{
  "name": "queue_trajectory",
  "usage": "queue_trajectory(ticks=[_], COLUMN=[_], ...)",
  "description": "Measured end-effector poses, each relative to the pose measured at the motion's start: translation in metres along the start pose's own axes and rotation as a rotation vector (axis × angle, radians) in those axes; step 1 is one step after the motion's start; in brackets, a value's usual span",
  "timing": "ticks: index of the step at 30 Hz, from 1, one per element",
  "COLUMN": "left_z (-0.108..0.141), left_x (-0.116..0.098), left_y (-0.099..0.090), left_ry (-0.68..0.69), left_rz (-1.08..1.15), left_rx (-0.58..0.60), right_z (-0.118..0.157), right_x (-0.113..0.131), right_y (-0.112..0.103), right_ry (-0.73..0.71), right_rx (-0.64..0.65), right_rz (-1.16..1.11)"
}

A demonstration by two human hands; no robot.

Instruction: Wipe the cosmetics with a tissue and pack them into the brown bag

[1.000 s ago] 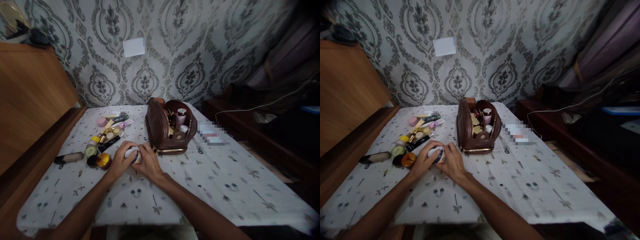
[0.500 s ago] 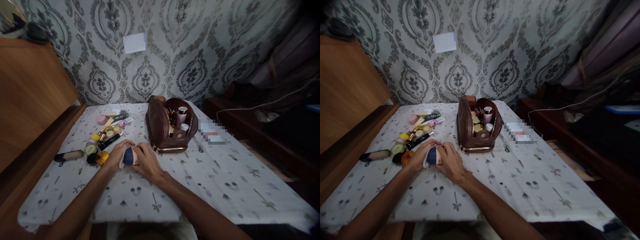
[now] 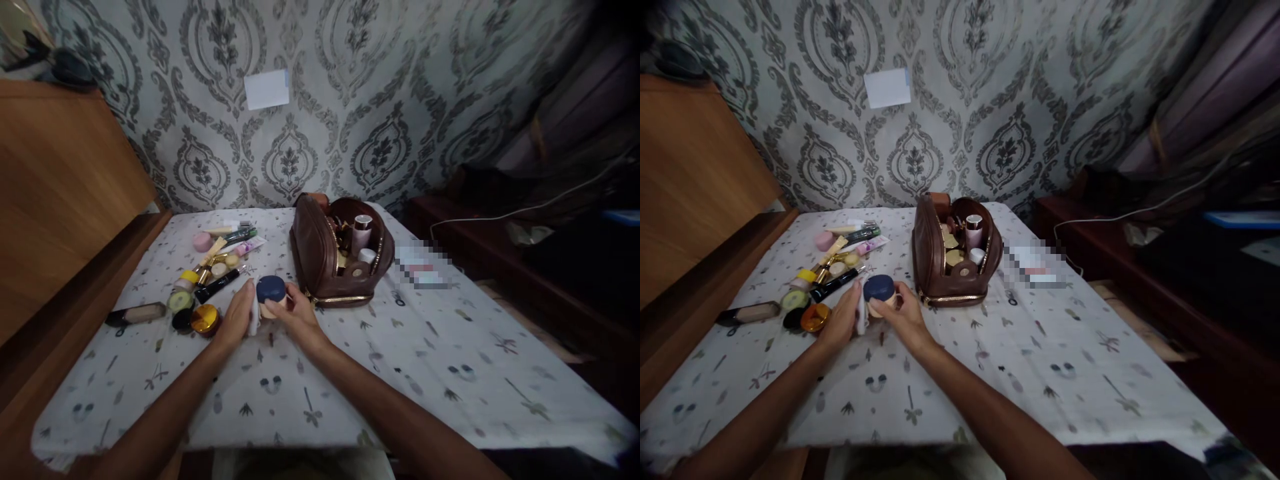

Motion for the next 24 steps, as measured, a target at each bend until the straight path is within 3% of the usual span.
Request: queue_trajectory(ticks=[3, 6, 14, 20, 24], left_z=[0.002, 0.003, 0.000, -0.003, -0.004], left_x=[-0.007, -0.012, -0.011, -0.016, -0.005], left_y=[0.002, 0.003, -0.003, -0.004, -0.006], left_ry=[-0.001, -0.015, -0.020, 0.062, 0.014], left_rz=[-0.057, -0.045, -0.058, -0.006, 0.081], left_rx=[0.041, 0.050, -0.057, -0.010, -0.089], right_z=[-0.002, -0.003, 0.002, 0.001, 0.002], right_x=[-0.005, -0.008, -0.014, -0.008, -0.005], right_y=[0.004, 0.007, 0.014, 0.006, 0.005], right_ry=[0.108, 0.206, 0.303, 0.211, 0.293], right_rx=[0.093, 0.172, 0.293, 0.168, 0.211], right_rz=[-0.368, -0.527, -0.373, -0.096, -0.208])
Point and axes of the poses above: each hand's wrist, its own z-axis away from the middle knuckle, its own y-axis out of the palm, x = y × z, the point moved 5 cm from there along -z, towards the middle knuckle, and after that the axes turned 13 degrees about y, right-handed, at the moved point
